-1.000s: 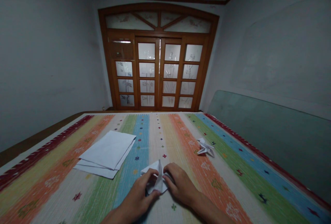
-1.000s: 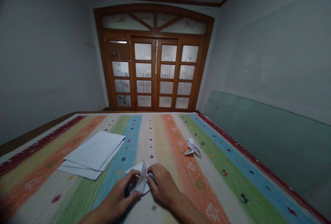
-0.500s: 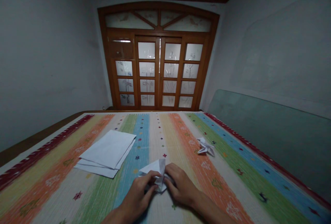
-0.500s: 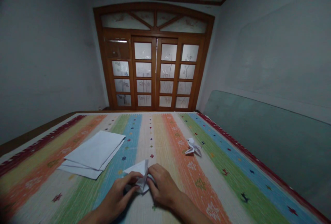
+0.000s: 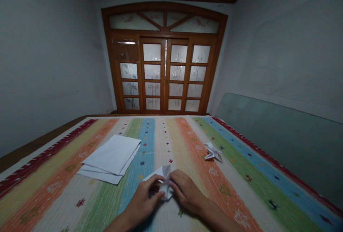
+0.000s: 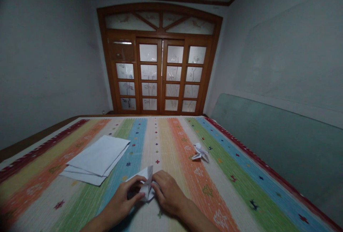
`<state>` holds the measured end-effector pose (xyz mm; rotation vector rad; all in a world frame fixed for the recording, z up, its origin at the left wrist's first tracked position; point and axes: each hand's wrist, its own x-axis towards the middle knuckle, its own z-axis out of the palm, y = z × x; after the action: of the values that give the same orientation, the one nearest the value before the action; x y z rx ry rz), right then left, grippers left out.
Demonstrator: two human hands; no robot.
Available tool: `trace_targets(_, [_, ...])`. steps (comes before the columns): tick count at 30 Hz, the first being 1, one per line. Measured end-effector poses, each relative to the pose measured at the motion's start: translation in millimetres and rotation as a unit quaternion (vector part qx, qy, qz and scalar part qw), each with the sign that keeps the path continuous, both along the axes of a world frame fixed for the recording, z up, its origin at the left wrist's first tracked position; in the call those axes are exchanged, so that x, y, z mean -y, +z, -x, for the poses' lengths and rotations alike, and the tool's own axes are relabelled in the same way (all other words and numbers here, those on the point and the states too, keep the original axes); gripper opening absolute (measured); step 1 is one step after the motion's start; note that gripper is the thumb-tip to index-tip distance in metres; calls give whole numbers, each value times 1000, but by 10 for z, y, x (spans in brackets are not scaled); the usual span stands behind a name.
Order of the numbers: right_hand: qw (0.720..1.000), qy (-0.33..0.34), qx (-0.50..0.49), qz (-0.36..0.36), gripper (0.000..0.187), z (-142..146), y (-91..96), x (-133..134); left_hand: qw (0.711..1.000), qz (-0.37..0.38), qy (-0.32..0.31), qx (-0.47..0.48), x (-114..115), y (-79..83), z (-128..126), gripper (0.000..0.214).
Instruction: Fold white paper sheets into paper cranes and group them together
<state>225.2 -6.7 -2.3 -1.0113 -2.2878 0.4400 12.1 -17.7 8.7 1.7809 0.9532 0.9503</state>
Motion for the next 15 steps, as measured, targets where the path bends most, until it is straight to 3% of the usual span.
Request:
trace_targets(6, [999, -21, -5, -23, 29, 3, -31, -9, 999, -2, 31, -22, -24, -33, 26, 26])
trace_targets(15, [1000, -8, -3, -24, 26, 11, -37, -26, 997, 23, 27, 67, -25, -53, -15, 40])
